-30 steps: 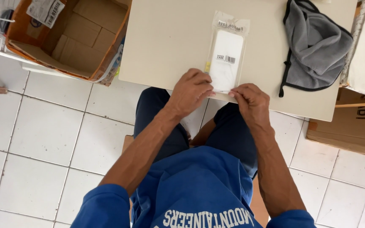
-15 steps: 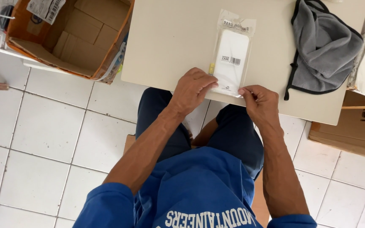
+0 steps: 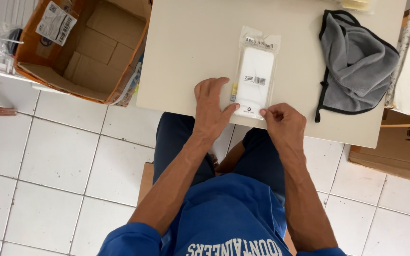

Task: The person picks up several packaged phone cases one at a time and wipes their plastic packaging with a cloth before placing them back on the table.

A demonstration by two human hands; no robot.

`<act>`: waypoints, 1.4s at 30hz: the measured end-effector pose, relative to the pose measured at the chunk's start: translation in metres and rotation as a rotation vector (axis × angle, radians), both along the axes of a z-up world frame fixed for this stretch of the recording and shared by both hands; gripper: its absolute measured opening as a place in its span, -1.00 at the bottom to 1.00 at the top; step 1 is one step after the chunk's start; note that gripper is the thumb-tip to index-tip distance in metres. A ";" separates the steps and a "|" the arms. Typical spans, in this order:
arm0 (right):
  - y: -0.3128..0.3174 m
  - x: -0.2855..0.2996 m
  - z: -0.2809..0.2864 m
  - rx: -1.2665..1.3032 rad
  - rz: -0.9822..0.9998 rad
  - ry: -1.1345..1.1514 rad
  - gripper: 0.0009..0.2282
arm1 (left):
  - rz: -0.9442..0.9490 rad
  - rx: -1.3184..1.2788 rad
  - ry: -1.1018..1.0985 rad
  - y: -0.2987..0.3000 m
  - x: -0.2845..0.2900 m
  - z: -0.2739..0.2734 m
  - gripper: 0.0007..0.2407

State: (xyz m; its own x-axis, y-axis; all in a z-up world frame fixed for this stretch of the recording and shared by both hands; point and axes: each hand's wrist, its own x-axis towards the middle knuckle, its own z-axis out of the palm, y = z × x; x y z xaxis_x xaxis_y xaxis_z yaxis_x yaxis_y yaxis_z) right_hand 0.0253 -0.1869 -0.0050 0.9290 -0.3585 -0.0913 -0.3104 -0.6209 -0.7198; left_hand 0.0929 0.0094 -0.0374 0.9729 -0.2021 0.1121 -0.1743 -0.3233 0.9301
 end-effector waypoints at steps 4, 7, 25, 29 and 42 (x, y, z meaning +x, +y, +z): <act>0.004 -0.004 -0.022 -0.157 0.010 -0.302 -0.87 | 0.027 0.216 0.146 0.002 0.005 0.039 -0.35; 0.015 -0.010 -0.038 -0.363 0.183 -0.487 -0.89 | 0.056 0.288 0.198 0.001 0.007 0.033 -0.23; 0.074 -0.051 -0.043 -0.745 0.256 -0.019 -0.39 | 0.157 0.515 -0.337 -0.008 -0.013 0.002 -0.49; 0.069 -0.052 -0.052 -0.704 0.290 0.145 -0.42 | -0.140 0.431 -0.573 -0.025 -0.073 -0.010 -0.56; 0.050 -0.056 -0.067 -0.685 0.296 0.080 -0.22 | -0.162 0.556 -0.520 -0.022 -0.073 -0.018 -0.36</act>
State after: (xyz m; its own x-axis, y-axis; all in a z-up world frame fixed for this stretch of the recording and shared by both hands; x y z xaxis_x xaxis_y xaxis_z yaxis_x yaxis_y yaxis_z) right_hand -0.0307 -0.1368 -0.0722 0.9954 -0.0955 -0.0086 -0.0958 -0.9876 -0.1244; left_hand 0.0203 -0.0130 -0.0552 0.7764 -0.4977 0.3867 -0.6289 -0.6517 0.4240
